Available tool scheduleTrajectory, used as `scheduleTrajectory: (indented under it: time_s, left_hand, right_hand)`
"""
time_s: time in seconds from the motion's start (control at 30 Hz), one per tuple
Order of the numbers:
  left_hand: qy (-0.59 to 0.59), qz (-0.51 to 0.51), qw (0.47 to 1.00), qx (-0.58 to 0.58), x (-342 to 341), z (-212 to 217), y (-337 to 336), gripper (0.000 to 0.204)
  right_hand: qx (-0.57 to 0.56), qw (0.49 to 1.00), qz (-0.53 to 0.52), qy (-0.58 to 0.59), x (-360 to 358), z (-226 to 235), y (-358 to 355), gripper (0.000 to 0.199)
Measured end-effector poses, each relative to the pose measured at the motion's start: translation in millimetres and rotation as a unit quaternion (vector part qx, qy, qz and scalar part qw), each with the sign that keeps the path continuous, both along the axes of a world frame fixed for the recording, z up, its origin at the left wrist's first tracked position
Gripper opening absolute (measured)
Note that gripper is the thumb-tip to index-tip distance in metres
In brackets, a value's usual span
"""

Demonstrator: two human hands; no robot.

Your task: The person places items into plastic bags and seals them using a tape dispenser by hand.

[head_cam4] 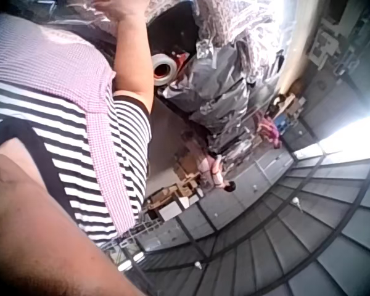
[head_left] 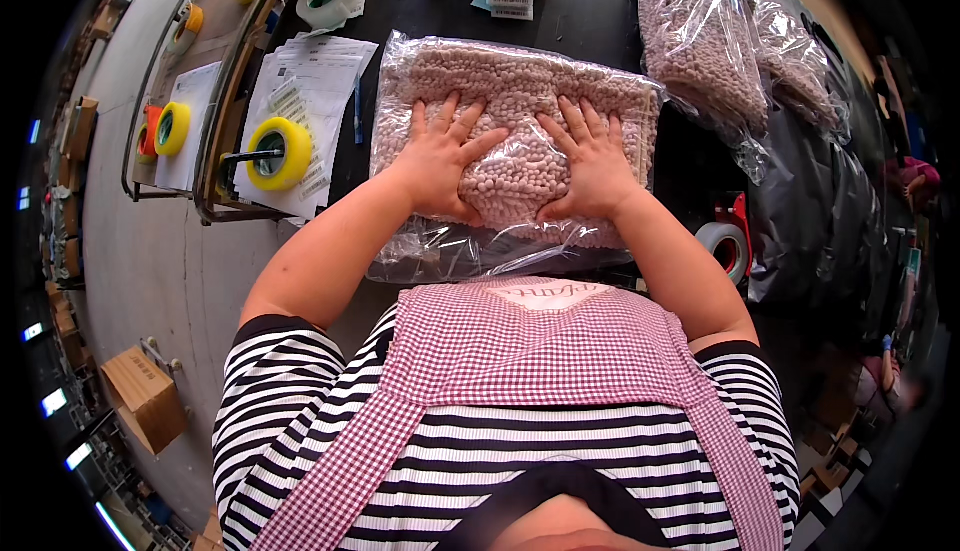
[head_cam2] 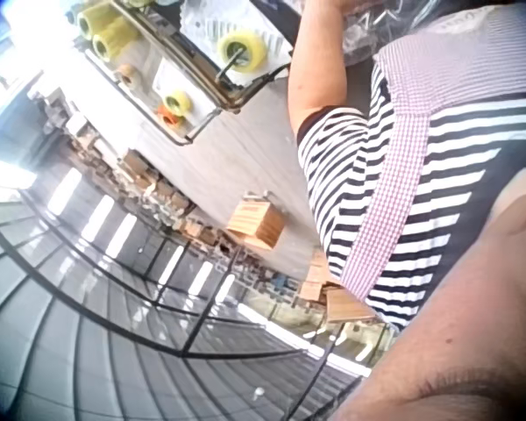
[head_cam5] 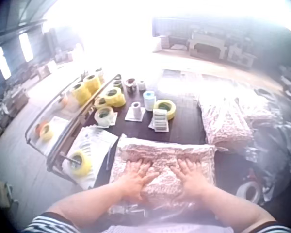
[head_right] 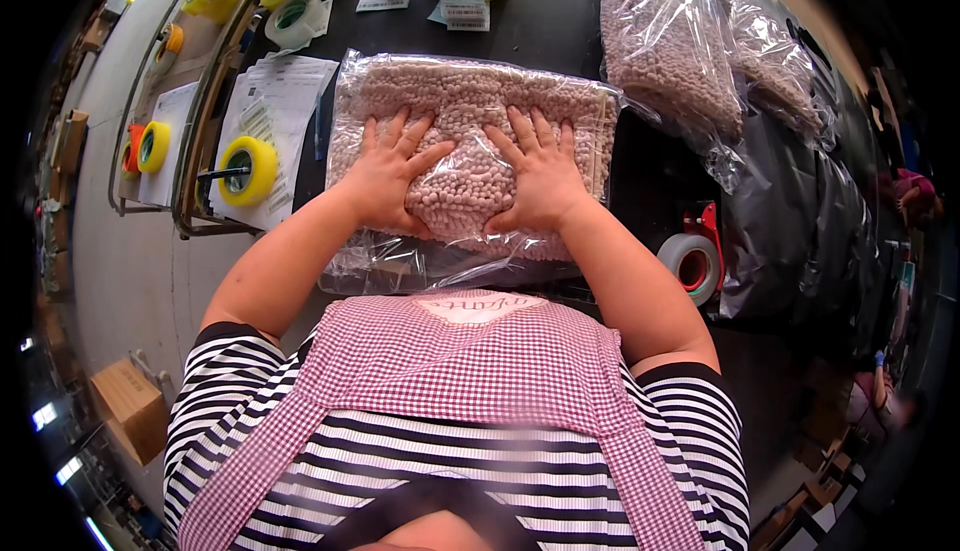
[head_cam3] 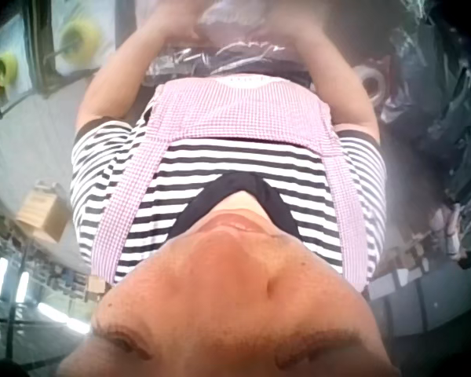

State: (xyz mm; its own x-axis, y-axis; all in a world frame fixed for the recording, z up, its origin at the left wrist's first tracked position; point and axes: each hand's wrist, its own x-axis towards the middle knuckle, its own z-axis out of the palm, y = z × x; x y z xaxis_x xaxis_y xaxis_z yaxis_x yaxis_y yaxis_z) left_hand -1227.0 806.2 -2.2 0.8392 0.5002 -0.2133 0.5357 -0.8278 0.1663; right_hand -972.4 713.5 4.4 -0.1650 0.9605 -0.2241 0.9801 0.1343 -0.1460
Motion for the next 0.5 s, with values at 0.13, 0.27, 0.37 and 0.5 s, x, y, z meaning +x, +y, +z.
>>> scheduleTrajectory:
  time_s: [0.13, 0.27, 0.37, 0.5]
  left_hand:
    - [-0.012, 0.002, 1.000, 0.002, -0.6, -6.3, -0.4, 0.124]
    - [-0.030, 0.008, 0.999, 0.021, -2.7, -16.4, -5.2, 0.125]
    - [-0.043, 0.005, 0.999, 0.033, -2.0, -22.8, -6.3, 0.123]
    - [-0.044, 0.008, 0.998, 0.039, -3.6, -25.1, -10.2, 0.121]
  right_hand:
    - [-0.006, 1.000, -0.012, 0.007, -4.5, -0.7, 0.3, 0.138]
    - [0.011, 0.999, -0.020, 0.024, -7.3, -10.5, -3.4, 0.136]
    - [0.009, 0.999, -0.029, 0.027, -8.9, -9.6, -5.4, 0.136]
    - [0.041, 0.998, -0.014, 0.047, -4.2, -19.5, -6.8, 0.130]
